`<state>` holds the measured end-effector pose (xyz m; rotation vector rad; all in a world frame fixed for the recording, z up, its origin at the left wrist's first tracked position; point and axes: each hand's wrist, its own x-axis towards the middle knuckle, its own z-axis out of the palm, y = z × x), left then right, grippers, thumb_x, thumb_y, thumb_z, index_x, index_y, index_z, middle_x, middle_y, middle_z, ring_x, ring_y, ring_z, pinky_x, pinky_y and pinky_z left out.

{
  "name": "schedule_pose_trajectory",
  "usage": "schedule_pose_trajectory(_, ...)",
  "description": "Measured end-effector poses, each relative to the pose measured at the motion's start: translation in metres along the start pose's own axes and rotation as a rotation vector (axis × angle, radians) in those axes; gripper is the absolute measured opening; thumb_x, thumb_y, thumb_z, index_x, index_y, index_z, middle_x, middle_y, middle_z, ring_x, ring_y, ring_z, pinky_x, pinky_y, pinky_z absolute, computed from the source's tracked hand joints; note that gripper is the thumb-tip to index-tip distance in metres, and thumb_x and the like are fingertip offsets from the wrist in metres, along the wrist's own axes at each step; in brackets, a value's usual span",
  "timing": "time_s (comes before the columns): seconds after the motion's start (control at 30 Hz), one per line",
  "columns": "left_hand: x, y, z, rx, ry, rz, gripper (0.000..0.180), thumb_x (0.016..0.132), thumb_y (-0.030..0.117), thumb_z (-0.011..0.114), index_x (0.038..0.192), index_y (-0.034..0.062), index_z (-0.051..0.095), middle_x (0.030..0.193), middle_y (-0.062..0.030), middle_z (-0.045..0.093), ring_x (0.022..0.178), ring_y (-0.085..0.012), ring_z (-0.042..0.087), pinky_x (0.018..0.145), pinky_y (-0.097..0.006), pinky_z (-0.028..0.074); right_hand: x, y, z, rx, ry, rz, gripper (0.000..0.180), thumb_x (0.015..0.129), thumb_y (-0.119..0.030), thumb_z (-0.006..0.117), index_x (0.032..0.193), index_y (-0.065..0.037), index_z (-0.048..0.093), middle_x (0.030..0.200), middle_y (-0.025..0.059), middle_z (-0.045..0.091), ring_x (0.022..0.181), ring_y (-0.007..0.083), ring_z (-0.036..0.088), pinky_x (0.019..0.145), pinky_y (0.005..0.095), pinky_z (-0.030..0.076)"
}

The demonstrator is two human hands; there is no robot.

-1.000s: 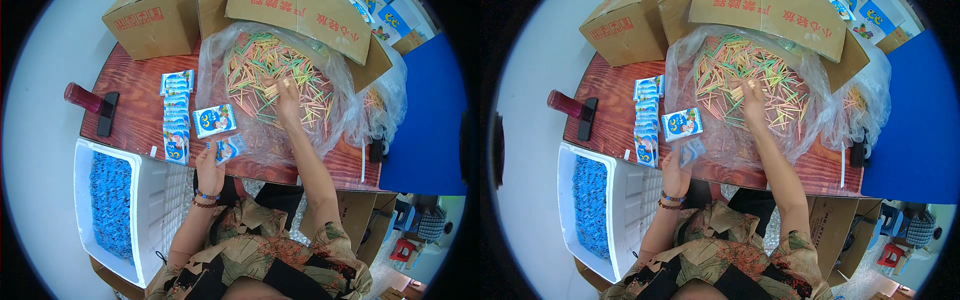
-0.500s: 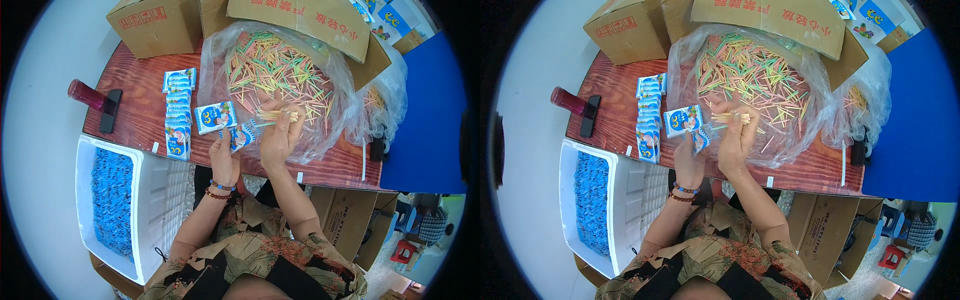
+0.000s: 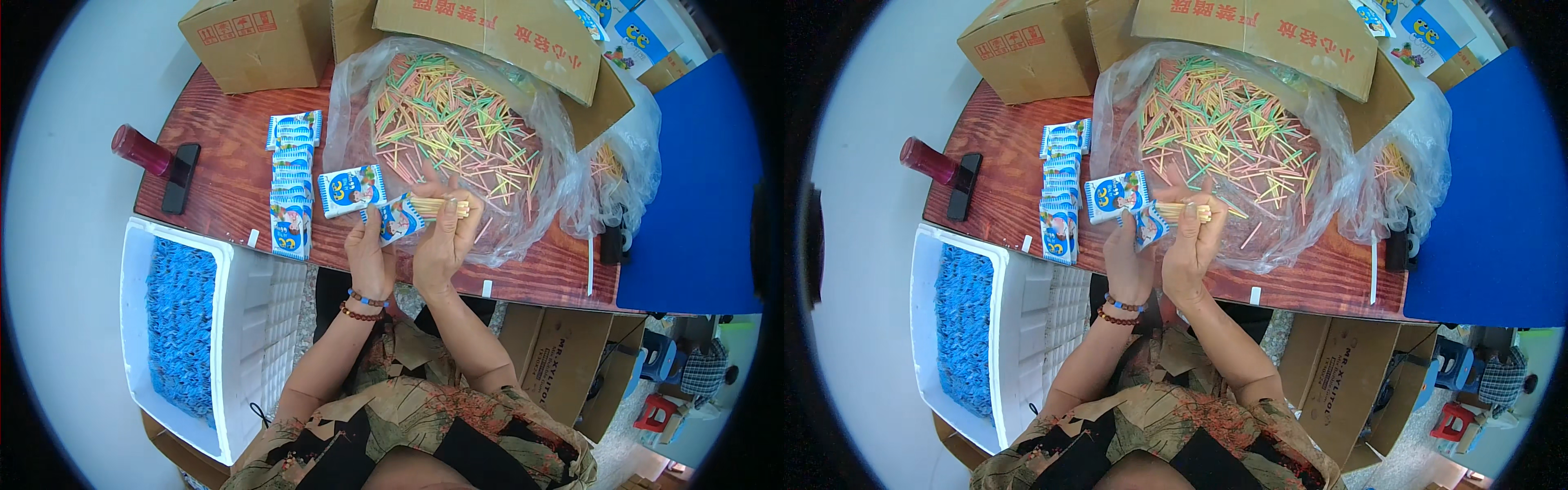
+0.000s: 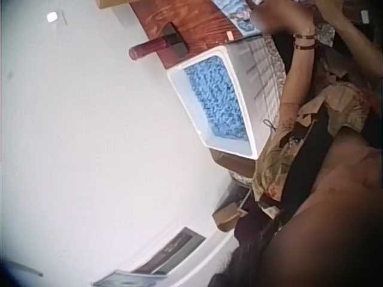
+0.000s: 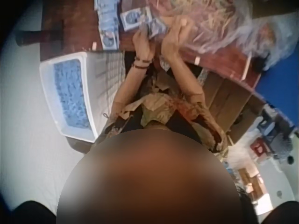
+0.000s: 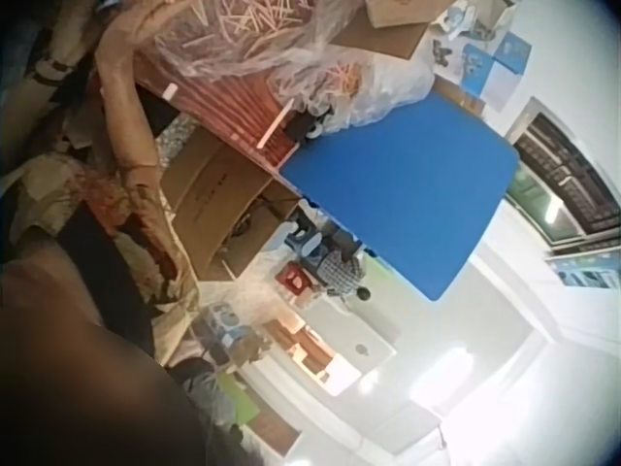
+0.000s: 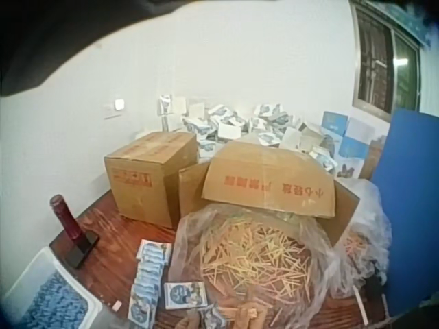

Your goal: Packing small wooden sticks into blue plastic packets.

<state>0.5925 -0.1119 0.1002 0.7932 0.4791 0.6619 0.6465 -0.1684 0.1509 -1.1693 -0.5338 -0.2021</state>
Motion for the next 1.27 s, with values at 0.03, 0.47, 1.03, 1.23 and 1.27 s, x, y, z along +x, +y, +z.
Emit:
schedule_pose_trajectory(0.03,0.0,-0.003,0.0,-0.002,-0.002,0.0,0.022,0.097,0.022,0.055,0.097,0.0015,0.063,0.097,-0.0047,0.067,0.085,-0.0098,0.063,0.076,-0.026,0.051,0.0,-0.002,-0.001,-0.002,0.0,-0.002,0.011,0.101,-0.016,0.036,0.103,-0.006,0.037,0.093,0.0134,0.061,0.117,0.0341,0.052,0.116,0.0502,0.008)
schedule_pose_trajectory(0.47,0.0,-0.013,0.004,-0.155,0.049,-0.012,0.021,0.097,0.021,0.053,0.098,0.0018,0.063,0.096,-0.0039,0.067,0.086,-0.0104,0.063,0.076,-0.027,0.051,-0.009,-0.001,-0.005,-0.009,0.083,0.149,0.014,0.102,-0.016,0.034,0.106,-0.004,0.039,0.114,0.0202,0.059,0.126,0.0318,0.045,0.114,0.045,0.015)
schedule_pose_trajectory(1.03,0.034,-0.011,0.018,-0.627,-0.21,-0.269,0.027,0.098,0.023,0.051,0.12,0.0083,0.053,0.117,-0.0047,0.06,0.106,-0.0165,0.057,0.093,-0.035,0.045,0.039,0.005,-0.039,-0.415,-0.462,0.411,0.024,0.092,-0.015,0.059,0.109,0.001,0.064,0.104,0.0084,0.063,0.098,0.0163,0.058,0.085,0.0289,0.045)
schedule_pose_trajectory(1.23,0.027,-0.006,-0.005,-0.401,-0.207,-0.098,0.037,0.098,0.025,0.049,0.13,0.0076,0.046,0.121,-0.0042,0.058,0.104,-0.017,0.056,0.091,-0.037,0.044,0.051,-0.002,-0.035,-0.458,-0.509,0.206,0.014,0.088,-0.008,0.062,0.096,0.0,0.07,0.091,0.0075,0.064,0.083,0.0159,0.058,0.076,0.0256,0.045)
schedule_pose_trajectory(1.27,0.023,-0.001,-0.008,-0.273,-0.156,-0.049,0.043,0.098,0.025,0.05,0.136,0.0068,0.042,0.134,-0.0067,0.048,0.114,-0.02,0.05,0.094,-0.037,0.042,0.054,0.0,-0.036,-0.48,-0.546,0.286,0.017,0.087,-0.009,0.064,0.1,-0.002,0.07,0.097,0.0092,0.065,0.09,0.0196,0.059,0.08,0.028,0.045)
